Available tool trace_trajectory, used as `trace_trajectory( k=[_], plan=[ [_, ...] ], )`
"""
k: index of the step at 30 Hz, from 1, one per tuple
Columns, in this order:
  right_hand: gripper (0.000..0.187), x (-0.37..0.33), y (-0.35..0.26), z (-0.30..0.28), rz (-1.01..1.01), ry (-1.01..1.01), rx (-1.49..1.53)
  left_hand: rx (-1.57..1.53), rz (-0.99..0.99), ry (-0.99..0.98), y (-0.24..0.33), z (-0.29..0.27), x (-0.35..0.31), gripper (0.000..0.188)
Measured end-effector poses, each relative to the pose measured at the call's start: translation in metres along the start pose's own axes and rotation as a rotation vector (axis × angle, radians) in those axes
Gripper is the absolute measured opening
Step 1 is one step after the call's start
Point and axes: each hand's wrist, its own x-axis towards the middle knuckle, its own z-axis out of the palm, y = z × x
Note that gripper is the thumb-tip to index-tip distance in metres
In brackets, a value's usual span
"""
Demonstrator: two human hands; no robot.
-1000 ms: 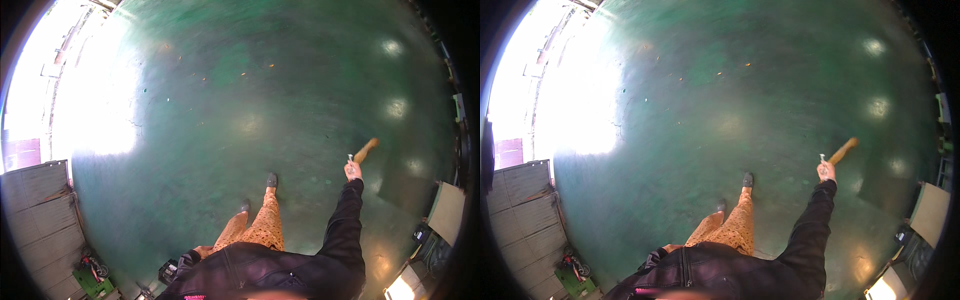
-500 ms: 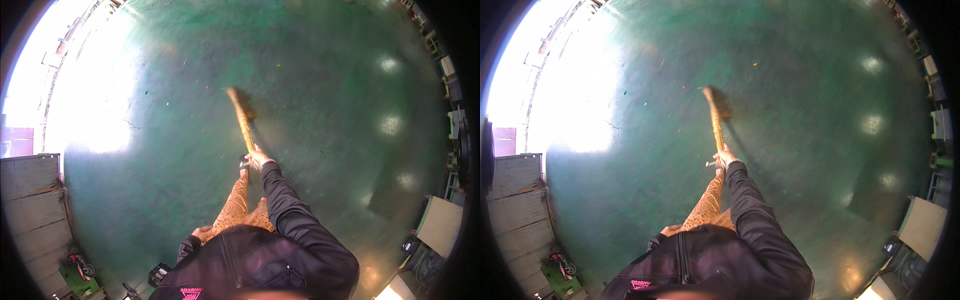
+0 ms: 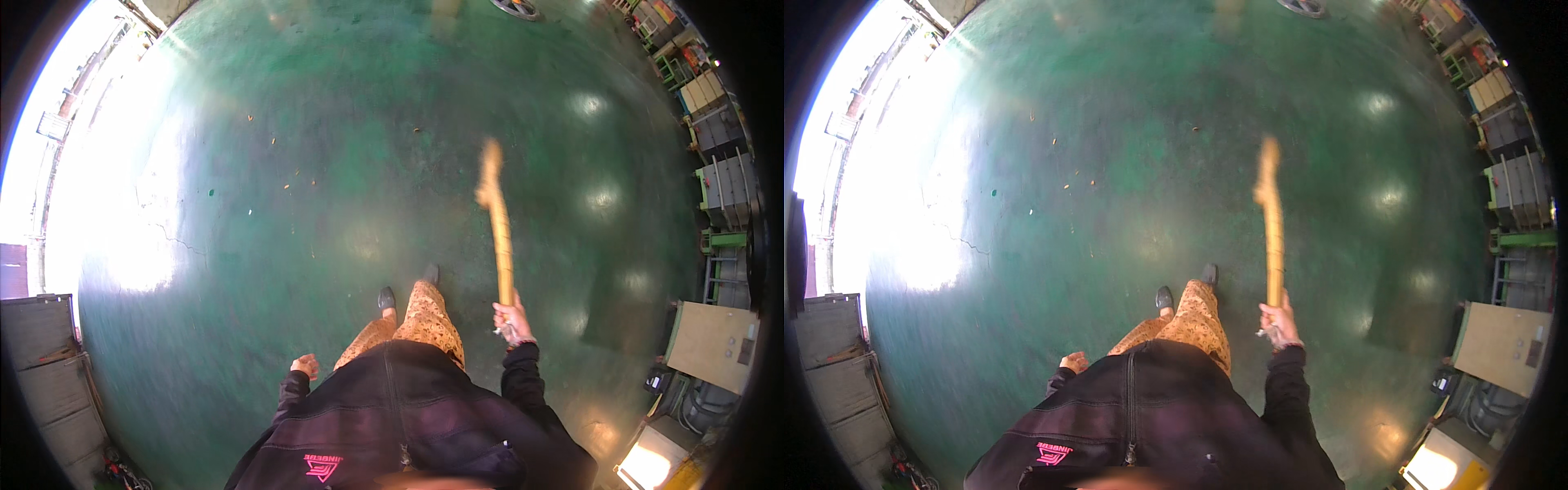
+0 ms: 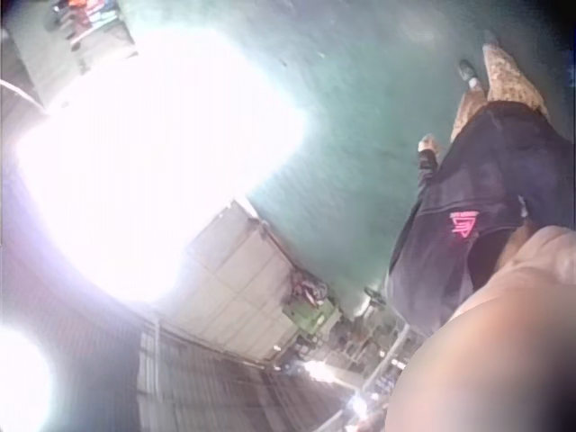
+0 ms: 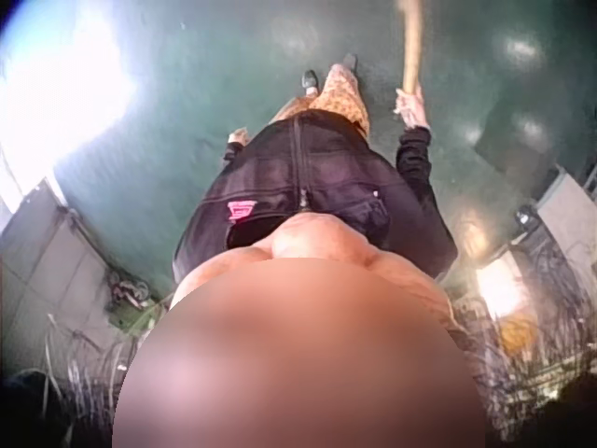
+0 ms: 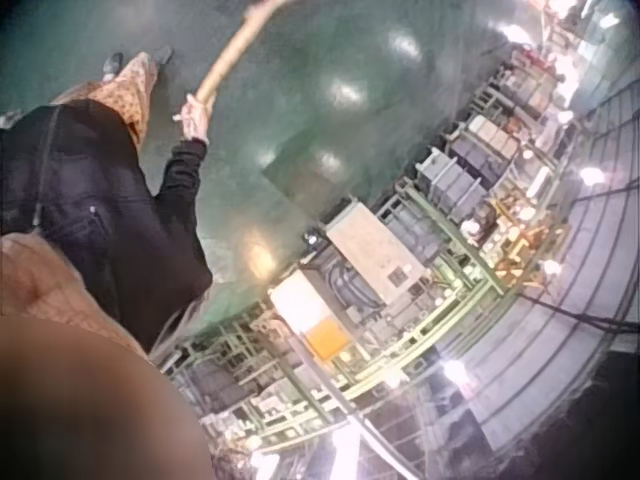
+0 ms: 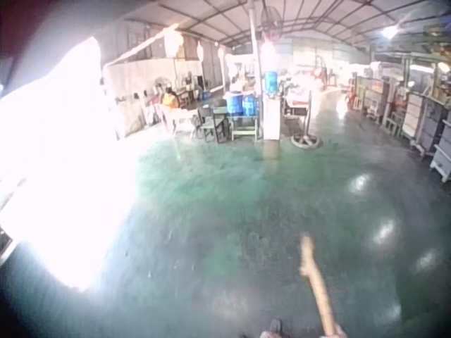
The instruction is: The person sweeps a green industrial floor with a long-handled broom, moving debris across the space. The person navigates around stacked chairs, blue barrels, and other equipment while sweeping.
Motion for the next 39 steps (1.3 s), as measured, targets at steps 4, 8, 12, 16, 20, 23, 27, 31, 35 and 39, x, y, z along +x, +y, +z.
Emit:
trace_trajectory(
  k=[4,8,12,16,20,23,27,31,35,39],
  plan=[
    [0.04,0.075,-0.053,-0.069,-0.044,0.167,0.228,-0.088,-0.233,-0.072,0.045,-0.002,0.026,0.044],
    [0.012,0.167,-0.136,-0.14,0.037,-0.01,0.823,-0.206,-0.156,-0.148,0.096,0.009,0.038,0.046],
    [0.015,0.253,-0.169,-0.151,0.035,0.024,0.842,0.215,0.03,-0.336,0.155,0.033,0.023,0.048],
    [0.02,0.339,-0.17,-0.082,0.365,-0.006,0.502,-0.041,-0.118,-0.066,0.241,0.07,0.005,0.04],
    [0.067,0.371,-0.12,0.041,0.235,0.212,-0.256,-0.012,0.033,0.074,0.307,0.102,-0.013,0.035],
    [0.079,0.358,-0.08,0.135,0.039,0.221,-0.903,-0.002,-0.028,0.1,0.323,0.113,-0.011,0.032],
    [0.072,0.332,-0.096,0.223,0.326,-0.219,-0.362,0.524,0.082,0.157,0.306,0.11,0.008,0.033],
    [0.026,0.321,-0.168,0.263,0.52,-0.537,-0.017,0.766,0.268,0.234,0.294,0.094,0.04,0.035],
    [0.023,0.288,-0.217,0.249,0.434,-0.577,0.029,0.922,-0.042,-0.101,0.332,0.077,0.077,0.045],
    [0.056,0.276,-0.272,0.214,0.211,-0.433,-0.059,0.437,-0.137,-0.024,0.4,0.064,0.094,0.04]
  ],
)
